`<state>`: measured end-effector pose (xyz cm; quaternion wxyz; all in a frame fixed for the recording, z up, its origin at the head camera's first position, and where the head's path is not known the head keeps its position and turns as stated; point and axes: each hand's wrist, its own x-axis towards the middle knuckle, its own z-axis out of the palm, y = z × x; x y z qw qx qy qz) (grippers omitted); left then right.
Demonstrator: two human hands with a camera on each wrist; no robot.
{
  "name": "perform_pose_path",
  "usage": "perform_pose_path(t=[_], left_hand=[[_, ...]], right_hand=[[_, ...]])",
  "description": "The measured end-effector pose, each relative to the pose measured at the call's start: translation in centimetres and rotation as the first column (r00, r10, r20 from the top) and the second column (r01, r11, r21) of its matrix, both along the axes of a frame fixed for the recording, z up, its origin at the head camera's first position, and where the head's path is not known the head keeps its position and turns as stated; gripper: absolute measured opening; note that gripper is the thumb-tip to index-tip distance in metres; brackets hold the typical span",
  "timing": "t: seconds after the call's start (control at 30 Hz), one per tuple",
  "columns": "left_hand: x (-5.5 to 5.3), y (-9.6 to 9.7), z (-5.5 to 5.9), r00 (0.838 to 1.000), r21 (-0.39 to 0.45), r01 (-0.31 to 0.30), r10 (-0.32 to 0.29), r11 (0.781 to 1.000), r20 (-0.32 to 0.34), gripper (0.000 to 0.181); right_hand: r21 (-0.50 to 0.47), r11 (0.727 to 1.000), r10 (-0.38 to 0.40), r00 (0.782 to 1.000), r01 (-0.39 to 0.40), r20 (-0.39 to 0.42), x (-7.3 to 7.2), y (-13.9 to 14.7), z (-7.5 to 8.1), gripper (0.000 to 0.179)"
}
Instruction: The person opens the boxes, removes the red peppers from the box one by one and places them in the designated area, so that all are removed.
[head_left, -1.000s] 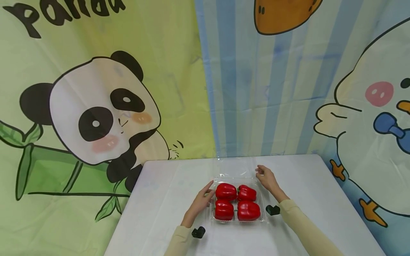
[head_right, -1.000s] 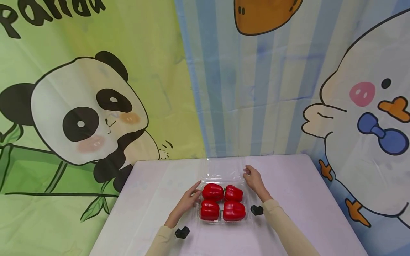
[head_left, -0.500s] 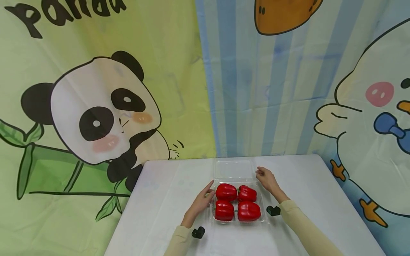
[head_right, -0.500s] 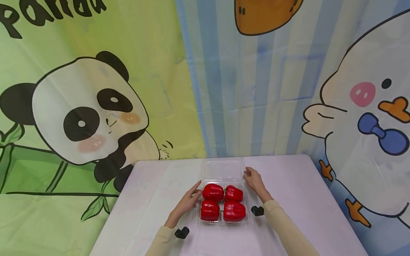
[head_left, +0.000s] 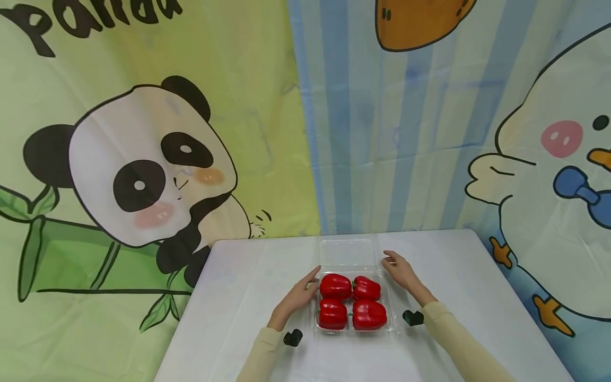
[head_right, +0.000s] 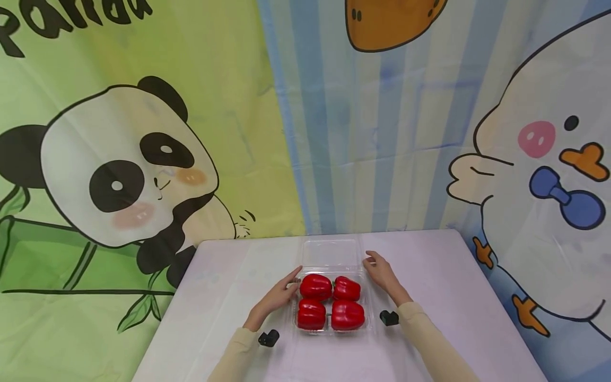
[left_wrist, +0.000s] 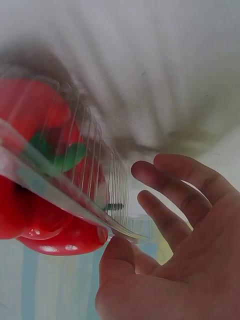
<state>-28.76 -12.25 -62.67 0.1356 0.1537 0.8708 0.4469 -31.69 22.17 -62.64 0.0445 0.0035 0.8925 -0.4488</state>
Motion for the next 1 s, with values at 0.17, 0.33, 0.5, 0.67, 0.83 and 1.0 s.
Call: perform_pose_path(t=[0.17,0.33,0.5,0.67,0.83,1.0], left_hand=[[-0.1,0.1,0.1,1.0,-0.019,0.0,0.0,1.0,0.02,0.055],[-0.1,0.1,0.4,1.0,-0.048,0.006,-0.004,0.999,0.031,0.056],[-0.1,0.0,0.9,0.999,-0.07,0.016,-0.014,0.997,0.039,0.057],[-0.5,-0.2,1.0,0.999,-0.094,0.03,-0.026,0.995,0.042,0.059],[-0.9,-0.5,0.9,0.998,-0.097,0.05,-0.046,0.994,0.051,0.06],[-0.9,-0.6,0.8,0.997,-0.085,0.062,-0.057,0.994,0.059,0.061]], right_hand=[[0.03,0.999,0.045,0.999,-0.045,-0.021,0.4,0.7,0.0,0.05],[0.066,0.995,0.075,0.997,-0.074,-0.008,0.9,1.2,0.0,0.05],[0.097,0.992,0.086,0.996,-0.087,0.011,1.5,1.5,0.3,0.051],[0.109,0.987,0.112,0.993,-0.115,0.033,2.1,1.9,0.8,0.051],[0.129,0.978,0.159,0.986,-0.163,0.039,2.5,2.2,1.2,0.051],[0.18,0.959,0.221,0.975,-0.221,0.022,3.0,2.2,2.1,0.051]])
